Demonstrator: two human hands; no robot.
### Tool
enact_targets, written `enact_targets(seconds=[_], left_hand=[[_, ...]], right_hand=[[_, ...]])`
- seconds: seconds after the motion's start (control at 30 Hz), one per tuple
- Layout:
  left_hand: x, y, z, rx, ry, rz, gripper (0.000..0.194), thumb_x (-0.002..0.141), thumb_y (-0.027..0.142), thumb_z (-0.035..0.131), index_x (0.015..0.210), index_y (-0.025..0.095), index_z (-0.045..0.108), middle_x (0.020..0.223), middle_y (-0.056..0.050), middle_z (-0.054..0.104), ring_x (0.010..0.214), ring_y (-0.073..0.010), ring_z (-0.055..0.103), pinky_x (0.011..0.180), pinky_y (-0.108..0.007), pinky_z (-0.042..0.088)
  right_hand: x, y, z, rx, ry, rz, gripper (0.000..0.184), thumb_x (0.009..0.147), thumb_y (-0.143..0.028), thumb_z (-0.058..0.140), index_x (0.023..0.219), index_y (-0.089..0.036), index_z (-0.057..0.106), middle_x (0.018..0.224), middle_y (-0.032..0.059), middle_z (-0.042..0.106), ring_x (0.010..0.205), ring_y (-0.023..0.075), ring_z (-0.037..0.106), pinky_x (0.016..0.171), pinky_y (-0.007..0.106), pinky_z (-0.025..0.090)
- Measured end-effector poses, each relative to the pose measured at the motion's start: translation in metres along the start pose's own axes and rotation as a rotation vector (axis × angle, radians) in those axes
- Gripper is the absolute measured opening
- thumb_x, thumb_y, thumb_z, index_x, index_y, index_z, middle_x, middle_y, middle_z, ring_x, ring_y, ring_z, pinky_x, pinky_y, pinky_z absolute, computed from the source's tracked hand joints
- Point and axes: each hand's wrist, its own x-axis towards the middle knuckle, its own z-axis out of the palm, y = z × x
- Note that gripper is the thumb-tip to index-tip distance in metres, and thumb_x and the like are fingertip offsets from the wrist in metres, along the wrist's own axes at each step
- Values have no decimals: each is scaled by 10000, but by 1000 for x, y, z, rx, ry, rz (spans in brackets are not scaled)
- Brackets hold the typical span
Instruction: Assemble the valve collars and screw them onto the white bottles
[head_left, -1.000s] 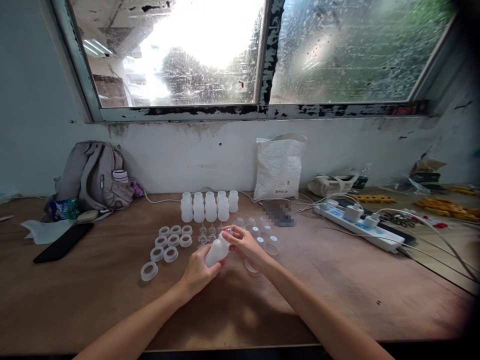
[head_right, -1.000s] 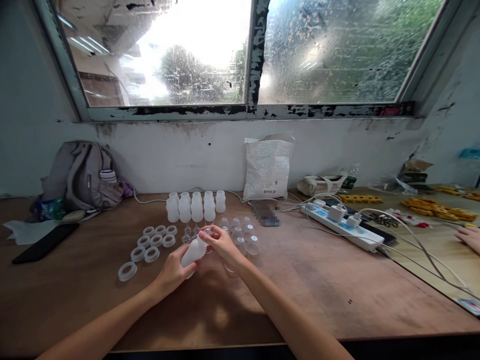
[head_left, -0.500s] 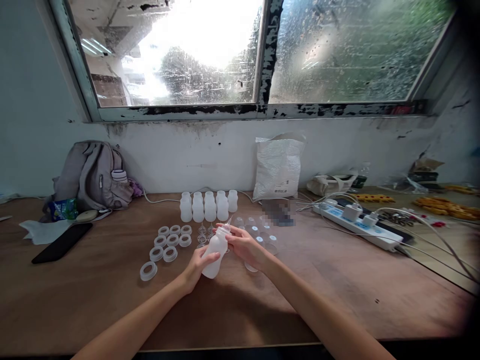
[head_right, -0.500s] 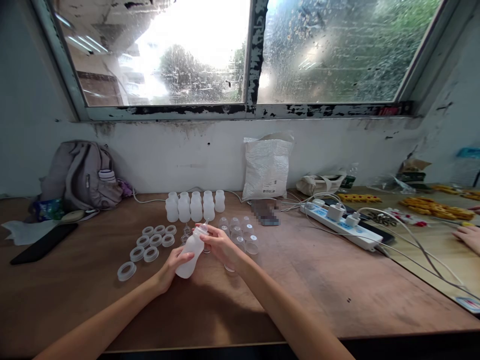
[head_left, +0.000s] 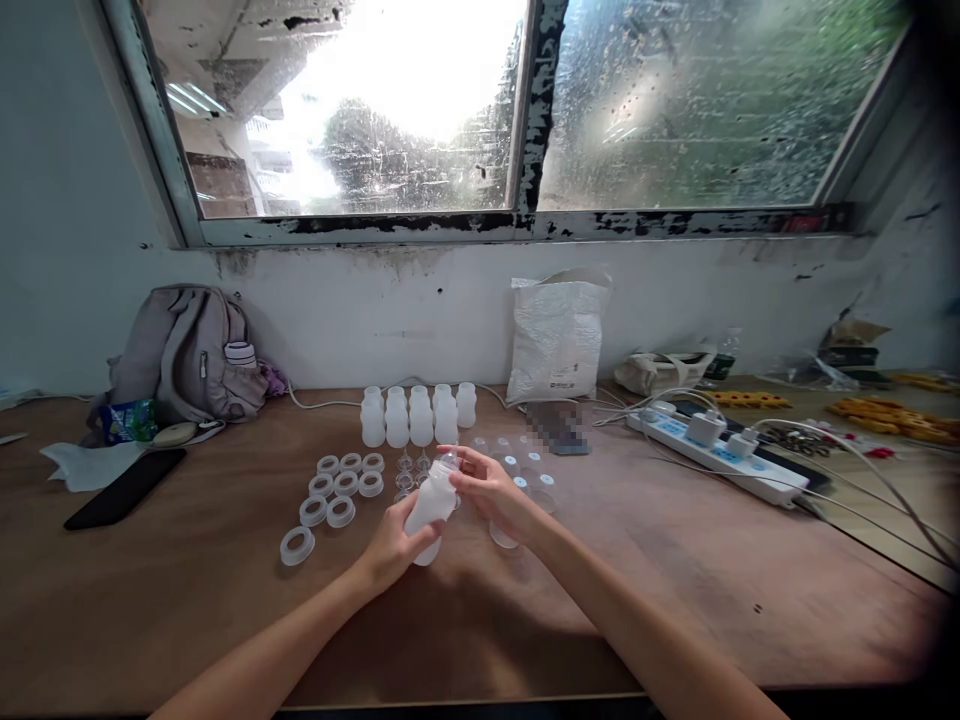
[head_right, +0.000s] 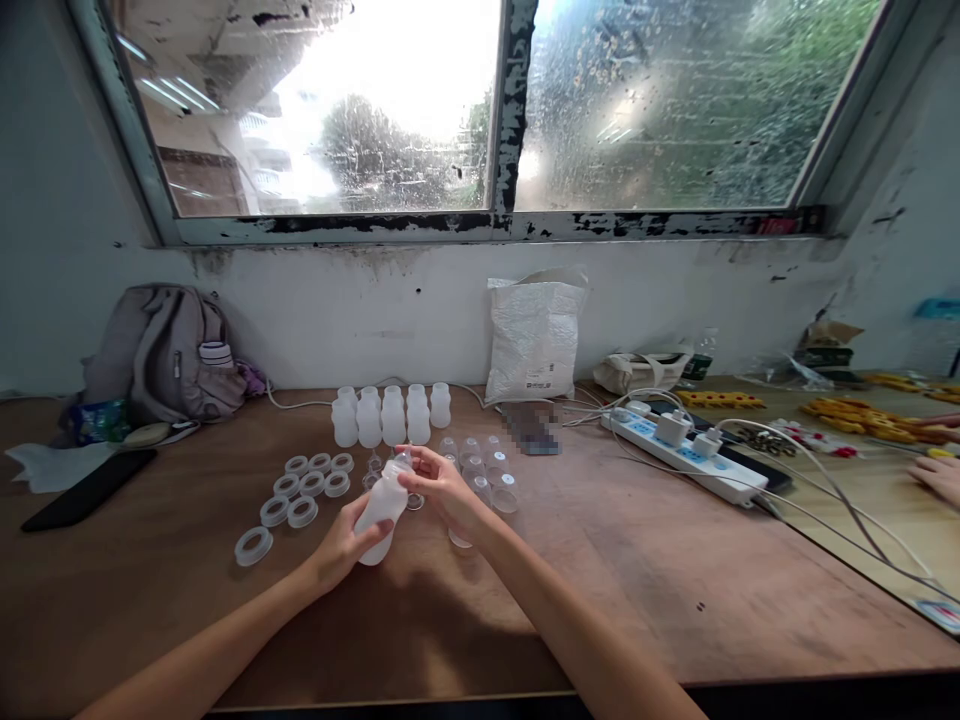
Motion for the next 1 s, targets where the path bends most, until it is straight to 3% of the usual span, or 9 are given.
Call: enact_targets(seconds=[0.07,0.23,0.37,0.53,0.63,0.77,0.87,0.93,1.0], left_hand=[[-2,3,1,108,48,37,334,698,388,562,924,143,561,803,-53,559,709,-174,478,627,-245,356],[-2,6,2,167,174,12,313,692,378,574,925,171,547,836,-43,569,738,-180,501,649,-248,365],[0,7,2,80,252,-45,335,686,409,579,907,159,551,787,-29,576,686,-158,496,612,-229,358],[5,4,-3,-90,303,-76,375,690,429,566,924,136,558,801,-42,587,720,-168,499,637,-235,366],[7,-1,-9,-224,183,-111,356,688,418,567,881,119,567,775,-44,580,694,-153,494,610,-224,361],[3,-4,-8,-537,-223,-304,370,699,430,517,857,100,568,687,-47,551,548,-111,476,498,-211,352],[3,-4,-2,-667,-426,-363,422,716,463,451,902,99,554,736,-83,562,598,-156,528,516,-250,400],[7,-4,1,-535,-352,-313,397,696,447,505,898,109,554,750,-76,566,638,-168,533,545,-255,405],[11,-5,1,-301,-169,-208,360,639,392,605,885,132,566,766,-46,564,673,-161,514,580,-243,393]], right_hand=[[-1,2,1,-44,-6,3,466,611,-259,683,1057,-212,555,876,32,599,818,159,540,708,268,413],[-5,1,4,79,-120,37,431,688,-259,588,1114,-220,530,1151,60,521,1016,191,487,852,308,359],[-3,-3,0,135,-103,6,355,680,-234,587,1031,-189,591,1036,74,600,992,197,518,896,351,334],[0,-6,-8,50,29,-35,171,693,-271,585,774,-142,661,830,79,649,837,184,573,827,343,389],[0,-10,-7,54,56,-52,211,671,-248,606,865,-176,643,921,69,634,853,180,565,797,329,404],[-4,-12,0,101,-111,9,405,627,-216,630,1029,-201,587,1129,83,550,991,212,513,804,321,399],[-4,-5,3,67,-144,59,362,638,-247,634,991,-174,602,1067,96,582,925,206,541,734,299,417],[-1,2,2,-8,-21,57,294,654,-297,634,911,-156,625,933,87,629,792,179,571,671,283,421],[1,6,2,-113,154,33,275,636,-338,653,829,-143,636,812,71,643,696,159,567,624,270,413]])
